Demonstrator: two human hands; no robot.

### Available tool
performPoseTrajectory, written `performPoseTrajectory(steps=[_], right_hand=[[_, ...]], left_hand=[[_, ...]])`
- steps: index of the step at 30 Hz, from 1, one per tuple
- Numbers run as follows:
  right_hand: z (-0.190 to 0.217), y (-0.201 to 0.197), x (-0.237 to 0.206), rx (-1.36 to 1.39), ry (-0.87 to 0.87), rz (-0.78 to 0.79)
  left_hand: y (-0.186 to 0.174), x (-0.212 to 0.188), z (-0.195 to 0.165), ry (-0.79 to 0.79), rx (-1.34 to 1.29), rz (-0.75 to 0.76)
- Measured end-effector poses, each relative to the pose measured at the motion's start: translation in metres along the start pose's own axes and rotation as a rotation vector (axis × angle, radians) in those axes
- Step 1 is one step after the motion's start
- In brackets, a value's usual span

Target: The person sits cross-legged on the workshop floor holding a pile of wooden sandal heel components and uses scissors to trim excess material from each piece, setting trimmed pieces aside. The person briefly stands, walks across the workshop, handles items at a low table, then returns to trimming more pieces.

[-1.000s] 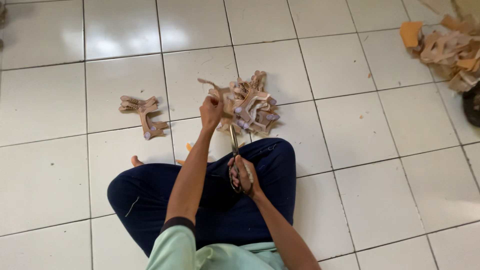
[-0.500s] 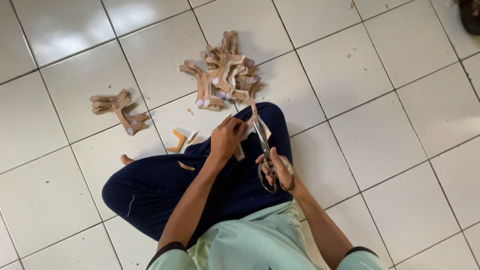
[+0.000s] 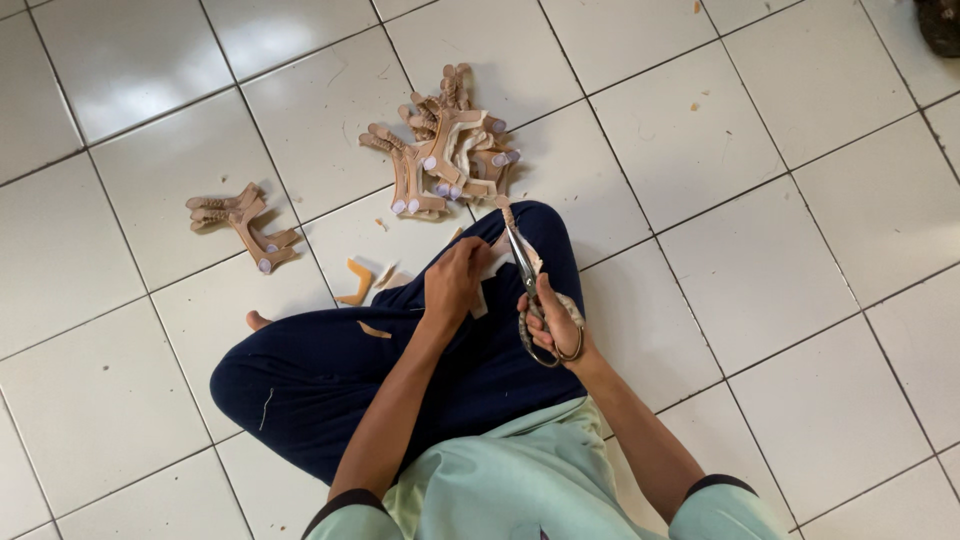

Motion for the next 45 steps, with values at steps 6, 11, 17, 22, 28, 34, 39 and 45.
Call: performPoseTrajectory(steps=[6,11,17,22,28,34,39,45], right_hand=[[0.007,0.015,-0.016,-0.046,0.065,0.124],[0.020,0.016,-0.019,-0.045,0.045,0.123],[0.015,0.005,-0.013,0.084,-0.018,0.063],[0.009,0.001,-0.007,0.090,-0.051,0.050],[0.038,0.015,-0.032,-0.203,-0.262,-0.041],[0.108,0.063,-0.082,-1.105,-0.840,-0.292],[0.127,0.079,-0.089,-1.225,-0.924,-0.335],[0.128,0.079,-0.089,-1.273,-1.056,-0.343]], left_hand=[[-0.006,0.003,0.001,-0.080,0.046,0.075],[-0.009,0.007,-0.015,0.076,0.054,-0.005],[0.002,0.007,-0.024,0.116,0.078,0.059],[-0.006,-0.007,0.003,-0.296,-0.276,0.053],[-0.026,-0.037,0.020,-0.780,-0.964,0.078],[-0.068,-0.009,-0.006,-0.721,-0.977,-0.004],[-0.087,0.002,-0.029,-0.691,-0.965,-0.033],[-0.088,0.005,-0.036,-0.679,-1.030,-0.042]])
Point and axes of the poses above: each hand's wrist, its own x-axis towards the middle knuckle, its own y-axis out of the palm, z = x × y, the point moved 7 cm from there along x, towards the middle knuckle
